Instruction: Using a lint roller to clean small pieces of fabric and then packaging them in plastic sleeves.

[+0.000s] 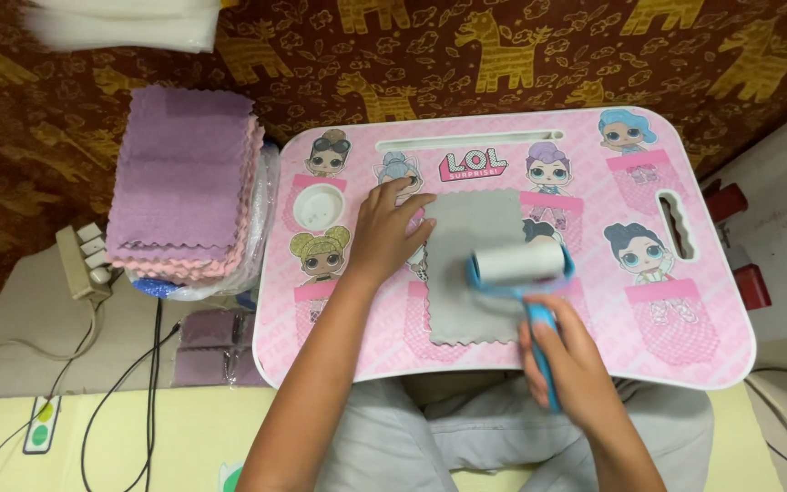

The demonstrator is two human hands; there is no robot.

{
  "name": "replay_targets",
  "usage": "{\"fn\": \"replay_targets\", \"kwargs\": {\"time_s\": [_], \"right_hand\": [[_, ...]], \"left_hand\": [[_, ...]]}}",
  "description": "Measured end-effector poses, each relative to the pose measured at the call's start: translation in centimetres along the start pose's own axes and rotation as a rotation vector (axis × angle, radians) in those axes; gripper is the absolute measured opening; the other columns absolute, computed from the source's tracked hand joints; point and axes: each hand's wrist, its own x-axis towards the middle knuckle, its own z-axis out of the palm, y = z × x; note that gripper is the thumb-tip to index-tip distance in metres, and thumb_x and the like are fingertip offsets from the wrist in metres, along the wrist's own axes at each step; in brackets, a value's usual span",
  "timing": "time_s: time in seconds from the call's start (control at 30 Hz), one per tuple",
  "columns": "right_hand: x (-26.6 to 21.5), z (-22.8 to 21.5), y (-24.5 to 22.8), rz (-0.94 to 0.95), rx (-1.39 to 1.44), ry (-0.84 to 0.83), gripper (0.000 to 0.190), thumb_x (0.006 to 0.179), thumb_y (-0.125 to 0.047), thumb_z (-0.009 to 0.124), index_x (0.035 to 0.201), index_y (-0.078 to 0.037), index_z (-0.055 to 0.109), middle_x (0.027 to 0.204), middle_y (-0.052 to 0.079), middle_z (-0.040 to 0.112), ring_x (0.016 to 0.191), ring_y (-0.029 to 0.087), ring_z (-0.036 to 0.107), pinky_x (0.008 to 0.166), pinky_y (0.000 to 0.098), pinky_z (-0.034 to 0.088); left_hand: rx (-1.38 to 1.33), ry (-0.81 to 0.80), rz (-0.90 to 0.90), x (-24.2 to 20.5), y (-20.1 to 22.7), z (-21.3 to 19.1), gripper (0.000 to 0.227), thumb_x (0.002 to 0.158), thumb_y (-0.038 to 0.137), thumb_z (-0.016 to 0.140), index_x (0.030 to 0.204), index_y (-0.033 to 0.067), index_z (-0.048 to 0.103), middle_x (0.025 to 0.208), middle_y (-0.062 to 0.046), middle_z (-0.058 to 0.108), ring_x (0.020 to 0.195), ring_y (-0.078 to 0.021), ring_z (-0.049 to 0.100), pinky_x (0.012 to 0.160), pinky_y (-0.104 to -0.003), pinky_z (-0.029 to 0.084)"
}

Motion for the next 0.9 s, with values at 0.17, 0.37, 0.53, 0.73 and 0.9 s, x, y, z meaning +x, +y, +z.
{"fn": "replay_targets", "kwargs": {"time_s": [0.17, 0.37, 0.53, 0.73, 0.9], "right_hand": [[7.7, 3.6, -5.3, -0.045, -0.041, 0.024, 0.035, 0.105, -0.018, 0.040, 0.138, -0.013, 0.048, 0.087, 0.011, 0.050, 0.042, 0.014, 0.036, 0.033, 0.0287, 0.028], [7.8, 4.1, -7.0, -0.022, -0.070, 0.030, 0.030, 0.106, -0.019, 0.041, 0.133, -0.015, 0.051, 0.086, 0.009, 0.049, 0.044, 0.013, 0.033, 0.035, 0.0263, 0.025], [1.8, 0.0, -2.5, -0.144, -0.088, -0.027, 0.035, 0.104, -0.009, 0.038, 0.136, 0.003, 0.045, 0.072, 0.014, 0.045, 0.028, 0.016, 0.037, 0.019, 0.0290, 0.032], [-4.4, -10.2, 3.7, -0.010, -0.001, -0.145, 0.032, 0.100, -0.012, 0.052, 0.128, 0.000, 0.058, 0.080, 0.022, 0.053, 0.032, 0.016, 0.035, 0.023, 0.0278, 0.030], [-1.5, -16.4, 2.6, 0.097, -0.243, -0.348, 0.033, 0.094, -0.007, 0.063, 0.123, 0.006, 0.073, 0.072, 0.024, 0.064, 0.026, 0.016, 0.042, 0.028, 0.0230, 0.024]], "left_hand": [[-0.015, 0.005, 0.003, -0.1, -0.3, 0.2, 0.038, 0.091, 0.035, 0.072, 0.128, 0.0252, 0.070, 0.140, -0.013, 0.055, 0.132, -0.0340, 0.047, 0.109, -0.051, 0.038], [-0.030, -0.007, -0.004, -0.1, -0.2, -0.1, 0.037, 0.092, 0.035, 0.071, 0.127, 0.0251, 0.069, 0.141, -0.012, 0.054, 0.131, -0.0349, 0.047, 0.108, -0.052, 0.038], [-0.044, -0.147, -0.109, 0.0, 0.8, -1.3, 0.035, 0.099, 0.031, 0.068, 0.133, 0.0232, 0.067, 0.142, -0.015, 0.053, 0.140, -0.0353, 0.046, 0.114, -0.057, 0.039], [-0.045, 0.044, 0.010, -0.1, -0.3, 0.5, 0.032, 0.090, 0.034, 0.073, 0.120, 0.0237, 0.069, 0.138, -0.012, 0.056, 0.130, -0.0337, 0.050, 0.108, -0.051, 0.038], [-0.013, 0.037, 0.006, 0.1, 0.1, 0.0, 0.031, 0.091, 0.035, 0.072, 0.120, 0.0228, 0.069, 0.138, -0.013, 0.056, 0.129, -0.0341, 0.049, 0.106, -0.051, 0.039]]}}
